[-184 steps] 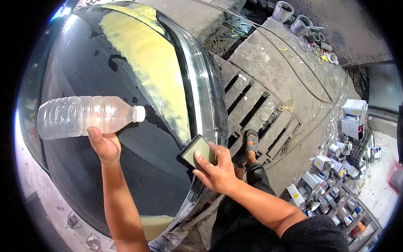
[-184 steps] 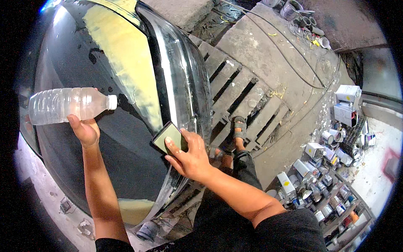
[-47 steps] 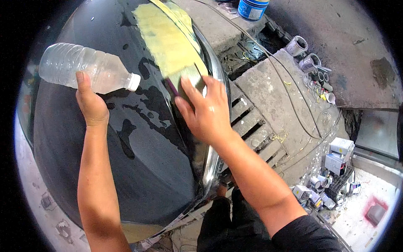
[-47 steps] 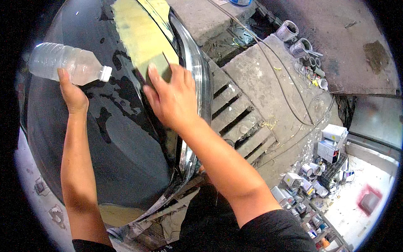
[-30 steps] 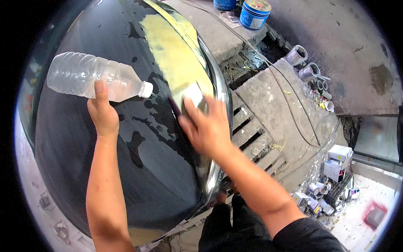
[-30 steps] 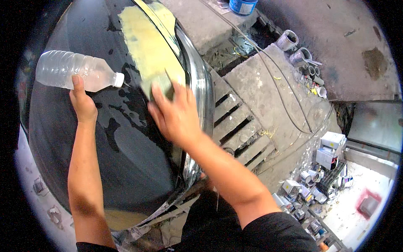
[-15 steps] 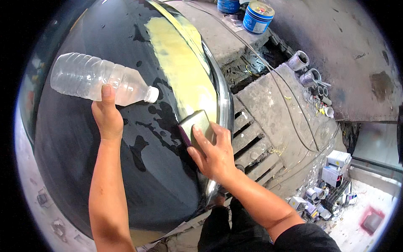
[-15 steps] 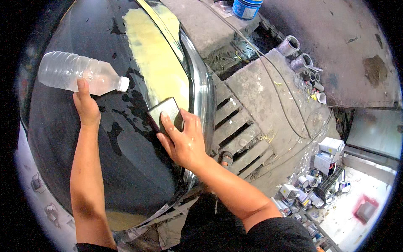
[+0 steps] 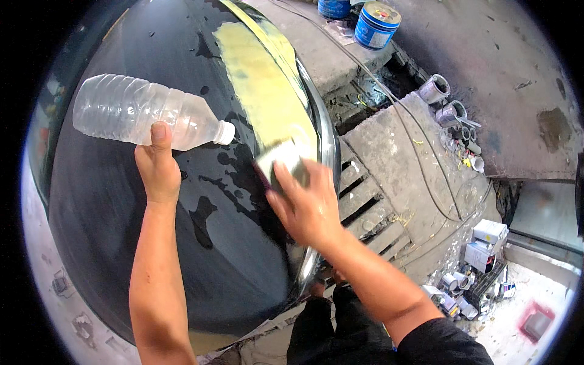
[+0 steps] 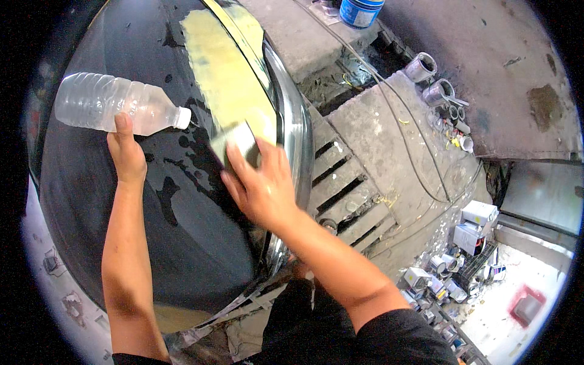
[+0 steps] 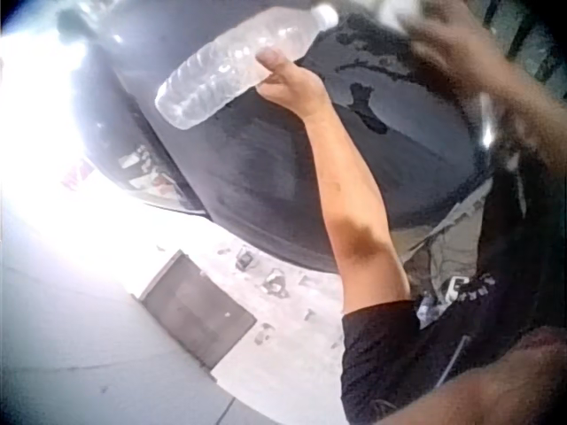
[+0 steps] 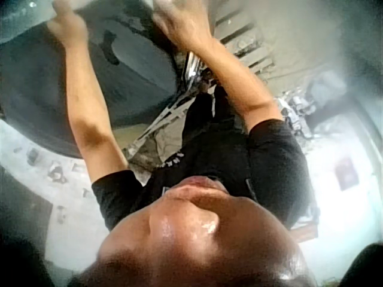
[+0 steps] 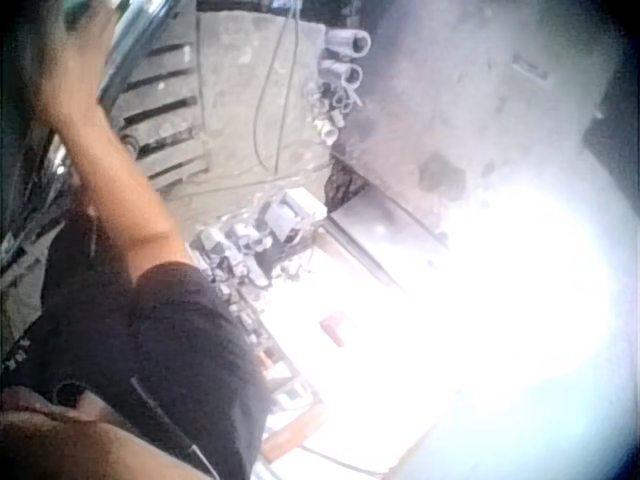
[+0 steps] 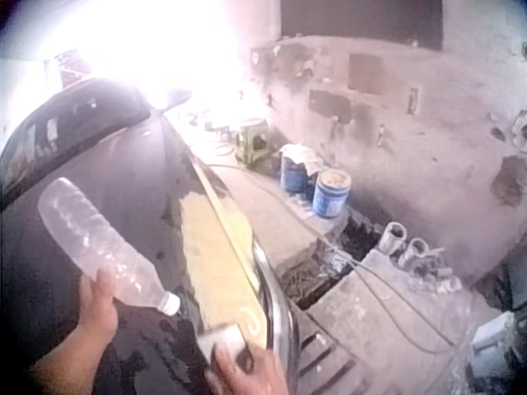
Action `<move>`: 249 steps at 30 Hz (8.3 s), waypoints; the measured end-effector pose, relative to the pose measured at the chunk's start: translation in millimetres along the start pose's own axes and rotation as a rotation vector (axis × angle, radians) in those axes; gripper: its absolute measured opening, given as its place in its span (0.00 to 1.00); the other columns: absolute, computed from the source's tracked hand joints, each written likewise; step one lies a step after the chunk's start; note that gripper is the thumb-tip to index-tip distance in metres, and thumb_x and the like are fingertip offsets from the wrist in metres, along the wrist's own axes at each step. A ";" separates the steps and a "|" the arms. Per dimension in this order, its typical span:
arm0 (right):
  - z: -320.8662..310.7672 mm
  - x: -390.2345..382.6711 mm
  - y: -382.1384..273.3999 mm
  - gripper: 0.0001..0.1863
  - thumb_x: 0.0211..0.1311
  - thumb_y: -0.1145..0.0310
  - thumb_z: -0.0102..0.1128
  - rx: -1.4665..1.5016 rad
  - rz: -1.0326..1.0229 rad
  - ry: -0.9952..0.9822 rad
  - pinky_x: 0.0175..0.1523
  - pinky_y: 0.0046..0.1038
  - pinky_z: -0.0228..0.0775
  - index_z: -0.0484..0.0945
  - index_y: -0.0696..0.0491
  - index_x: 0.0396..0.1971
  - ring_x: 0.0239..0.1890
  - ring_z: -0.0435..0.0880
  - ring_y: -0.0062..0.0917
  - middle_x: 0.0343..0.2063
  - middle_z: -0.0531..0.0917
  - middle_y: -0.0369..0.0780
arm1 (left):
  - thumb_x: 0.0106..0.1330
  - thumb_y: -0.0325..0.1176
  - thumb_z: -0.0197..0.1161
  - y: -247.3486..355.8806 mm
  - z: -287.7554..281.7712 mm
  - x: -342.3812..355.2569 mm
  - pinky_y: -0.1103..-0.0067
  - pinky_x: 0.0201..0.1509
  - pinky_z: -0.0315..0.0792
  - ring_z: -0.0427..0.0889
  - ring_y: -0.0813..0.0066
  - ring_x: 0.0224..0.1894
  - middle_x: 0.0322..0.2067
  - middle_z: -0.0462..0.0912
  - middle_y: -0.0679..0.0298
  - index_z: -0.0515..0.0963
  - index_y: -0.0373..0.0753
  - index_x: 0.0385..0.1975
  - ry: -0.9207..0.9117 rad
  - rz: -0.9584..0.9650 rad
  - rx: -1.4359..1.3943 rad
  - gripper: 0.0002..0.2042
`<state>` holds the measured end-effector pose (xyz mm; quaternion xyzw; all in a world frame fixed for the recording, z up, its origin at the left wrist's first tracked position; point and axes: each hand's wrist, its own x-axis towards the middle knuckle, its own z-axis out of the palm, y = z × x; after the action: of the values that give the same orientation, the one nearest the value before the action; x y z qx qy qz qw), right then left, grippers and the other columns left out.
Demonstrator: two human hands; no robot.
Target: The person pours water from a plastic bottle onto the hood of a car and sands the yellow-puttied surface with a purple sanding block, occasionally dipping the block into a bucket of water.
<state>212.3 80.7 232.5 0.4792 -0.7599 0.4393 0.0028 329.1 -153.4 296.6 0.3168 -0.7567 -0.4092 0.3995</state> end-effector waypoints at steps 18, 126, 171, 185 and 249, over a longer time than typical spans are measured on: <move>15.9 89.7 23.8 0.24 0.59 0.58 0.66 -0.077 -0.015 0.059 0.52 0.43 0.69 0.77 0.47 0.56 0.46 0.74 0.48 0.51 0.72 0.56 | 0.71 0.64 0.51 -1.6 4.8 2.2 0.74 0.58 0.66 0.77 0.68 0.50 0.46 0.81 0.56 0.77 0.27 0.49 0.040 -0.063 0.111 0.36; -5.9 23.5 70.2 0.28 0.60 0.56 0.66 0.017 0.269 0.150 0.51 0.47 0.69 0.74 0.49 0.59 0.47 0.74 0.51 0.45 0.74 0.58 | 0.74 0.54 0.46 5.5 80.5 28.2 0.73 0.55 0.71 0.81 0.65 0.46 0.45 0.82 0.52 0.78 0.22 0.47 0.195 -0.158 0.044 0.32; -2.8 45.2 82.5 0.25 0.60 0.56 0.64 -0.027 0.070 0.142 0.50 0.45 0.70 0.74 0.42 0.58 0.46 0.75 0.48 0.47 0.75 0.53 | 0.76 0.50 0.44 5.3 74.5 24.3 0.74 0.60 0.69 0.80 0.65 0.52 0.51 0.81 0.53 0.76 0.23 0.52 0.188 -0.170 0.068 0.29; 4.1 86.7 61.1 0.24 0.57 0.58 0.67 -0.052 0.022 0.170 0.48 0.46 0.69 0.76 0.44 0.54 0.47 0.75 0.47 0.46 0.74 0.52 | 0.72 0.56 0.49 9.7 74.3 22.2 0.74 0.51 0.70 0.79 0.68 0.41 0.39 0.83 0.55 0.79 0.25 0.40 0.247 -0.118 0.025 0.32; 50.9 145.5 14.2 0.24 0.63 0.58 0.61 -0.190 0.053 0.018 0.52 0.47 0.69 0.76 0.52 0.57 0.46 0.73 0.54 0.42 0.73 0.59 | 0.74 0.55 0.48 -7.6 75.5 22.0 0.69 0.60 0.66 0.76 0.60 0.54 0.51 0.77 0.50 0.70 0.26 0.54 0.436 0.028 -0.096 0.31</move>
<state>144.4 -56.8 253.7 0.4526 -0.8104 0.3693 0.0438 254.4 -147.1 271.4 0.3678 -0.6364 -0.3609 0.5740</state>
